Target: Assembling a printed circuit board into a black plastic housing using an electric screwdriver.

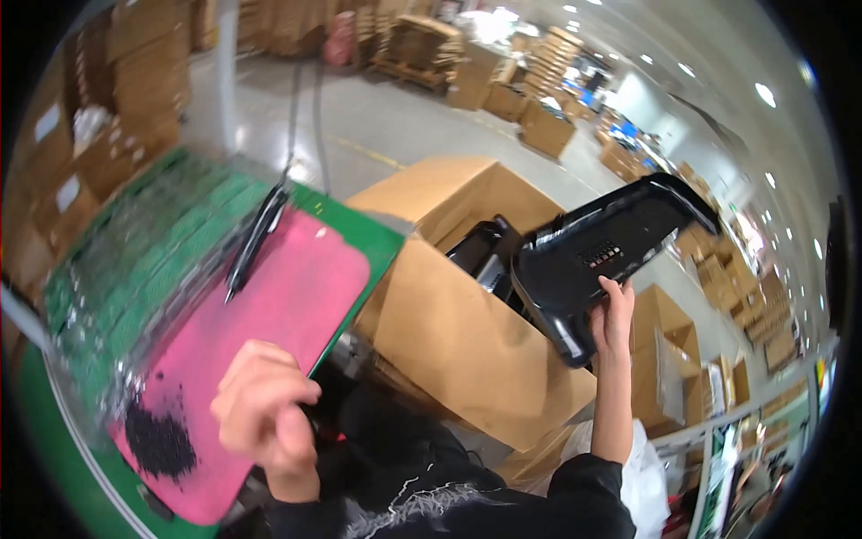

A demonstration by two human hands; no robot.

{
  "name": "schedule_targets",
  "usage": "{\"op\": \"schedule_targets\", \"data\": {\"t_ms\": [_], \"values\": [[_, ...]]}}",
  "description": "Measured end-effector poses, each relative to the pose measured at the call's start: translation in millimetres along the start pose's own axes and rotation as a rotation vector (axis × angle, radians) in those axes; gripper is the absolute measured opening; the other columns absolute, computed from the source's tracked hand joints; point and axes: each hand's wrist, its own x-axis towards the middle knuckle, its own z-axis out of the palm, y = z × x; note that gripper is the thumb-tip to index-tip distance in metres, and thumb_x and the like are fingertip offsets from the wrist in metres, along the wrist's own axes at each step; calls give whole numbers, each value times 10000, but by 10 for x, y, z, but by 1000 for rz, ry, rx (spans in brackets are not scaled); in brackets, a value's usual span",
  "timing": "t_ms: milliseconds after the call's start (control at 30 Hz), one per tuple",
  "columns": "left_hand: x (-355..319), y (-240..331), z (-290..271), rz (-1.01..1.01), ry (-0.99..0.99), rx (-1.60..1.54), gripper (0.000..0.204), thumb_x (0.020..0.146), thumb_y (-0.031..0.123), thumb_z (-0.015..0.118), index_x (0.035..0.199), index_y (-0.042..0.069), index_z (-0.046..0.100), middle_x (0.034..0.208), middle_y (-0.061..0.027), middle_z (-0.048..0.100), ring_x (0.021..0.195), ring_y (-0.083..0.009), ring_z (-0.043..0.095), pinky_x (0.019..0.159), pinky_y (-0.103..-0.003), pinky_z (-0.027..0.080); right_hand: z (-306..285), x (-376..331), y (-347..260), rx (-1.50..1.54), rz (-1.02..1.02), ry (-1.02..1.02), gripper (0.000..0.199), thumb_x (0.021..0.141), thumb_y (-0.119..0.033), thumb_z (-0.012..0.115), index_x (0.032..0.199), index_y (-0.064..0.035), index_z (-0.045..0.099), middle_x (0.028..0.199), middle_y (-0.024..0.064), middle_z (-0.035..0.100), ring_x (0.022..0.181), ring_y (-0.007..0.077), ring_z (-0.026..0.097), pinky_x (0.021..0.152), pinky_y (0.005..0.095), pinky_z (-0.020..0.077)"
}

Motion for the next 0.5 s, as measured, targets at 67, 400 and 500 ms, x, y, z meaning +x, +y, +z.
{"op": "schedule_targets", "data": {"t_ms": [67,400,500], "values": [[303,184,-116,316,-95,131,88,630,101,608,680,40,569,686,-47,563,564,-193,506,465,-316,365,431,-203,-8,78,164,-122,450,820,-16,578,1238,-12,411,1042,128,603,844,204,650,668,397,610],[1023,1212,-995,296,-812,937,225,762,151,569,978,95,538,781,-136,576,626,-258,559,520,-353,446,2046,-1363,957,119,468,-769,282,947,-140,567,1124,53,464,892,161,641,697,221,672,580,321,603],[998,1429,-951,-59,-753,1209,228,806,214,517,979,75,569,840,-149,591,683,-257,570,598,-363,446,2174,-1501,1145,85,556,-889,300,964,-150,544,1169,25,414,951,151,622,694,209,664,589,317,607]]}}
